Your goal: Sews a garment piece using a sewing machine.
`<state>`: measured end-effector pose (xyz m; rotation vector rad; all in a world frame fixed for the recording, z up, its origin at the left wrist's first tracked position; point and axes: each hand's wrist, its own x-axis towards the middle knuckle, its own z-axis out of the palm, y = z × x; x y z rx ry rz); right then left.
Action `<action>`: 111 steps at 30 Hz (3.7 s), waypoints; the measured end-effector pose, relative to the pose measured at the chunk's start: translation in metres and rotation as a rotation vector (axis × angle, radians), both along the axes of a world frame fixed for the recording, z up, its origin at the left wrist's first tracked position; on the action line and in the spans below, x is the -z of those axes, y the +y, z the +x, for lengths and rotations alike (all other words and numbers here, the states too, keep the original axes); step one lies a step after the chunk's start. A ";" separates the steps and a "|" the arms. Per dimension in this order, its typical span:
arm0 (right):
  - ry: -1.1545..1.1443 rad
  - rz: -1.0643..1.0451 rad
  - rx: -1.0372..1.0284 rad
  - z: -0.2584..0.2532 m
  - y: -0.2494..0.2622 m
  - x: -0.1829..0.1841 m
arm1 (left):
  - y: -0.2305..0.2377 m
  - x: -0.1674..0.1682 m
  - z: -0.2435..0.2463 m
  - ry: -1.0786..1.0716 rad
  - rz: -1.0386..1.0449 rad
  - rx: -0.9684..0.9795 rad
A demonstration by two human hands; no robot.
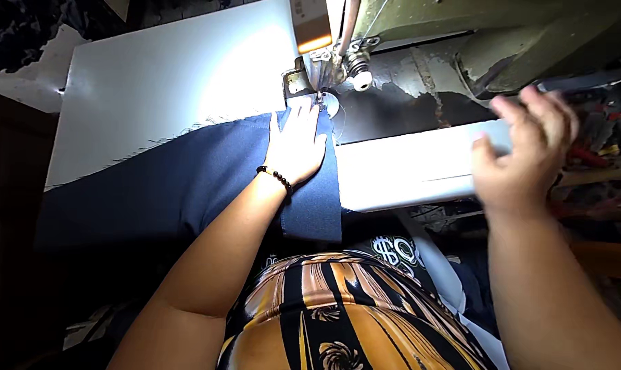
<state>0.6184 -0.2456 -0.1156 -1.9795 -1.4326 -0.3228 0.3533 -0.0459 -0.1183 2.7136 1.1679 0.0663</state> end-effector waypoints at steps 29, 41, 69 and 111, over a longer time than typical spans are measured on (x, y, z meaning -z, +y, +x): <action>-0.029 0.038 -0.830 -0.164 0.026 0.033 | 0.024 0.003 -0.022 -0.589 -0.120 0.079; 0.096 -0.053 -0.830 -0.151 0.022 0.031 | -0.002 0.005 -0.030 -0.182 0.030 0.153; 0.145 -0.190 -0.685 -0.129 0.058 0.013 | 0.049 -0.005 -0.005 -0.104 0.039 0.122; 0.114 -0.002 -0.703 -0.129 0.067 0.015 | -0.013 -0.028 -0.029 -0.008 0.011 0.047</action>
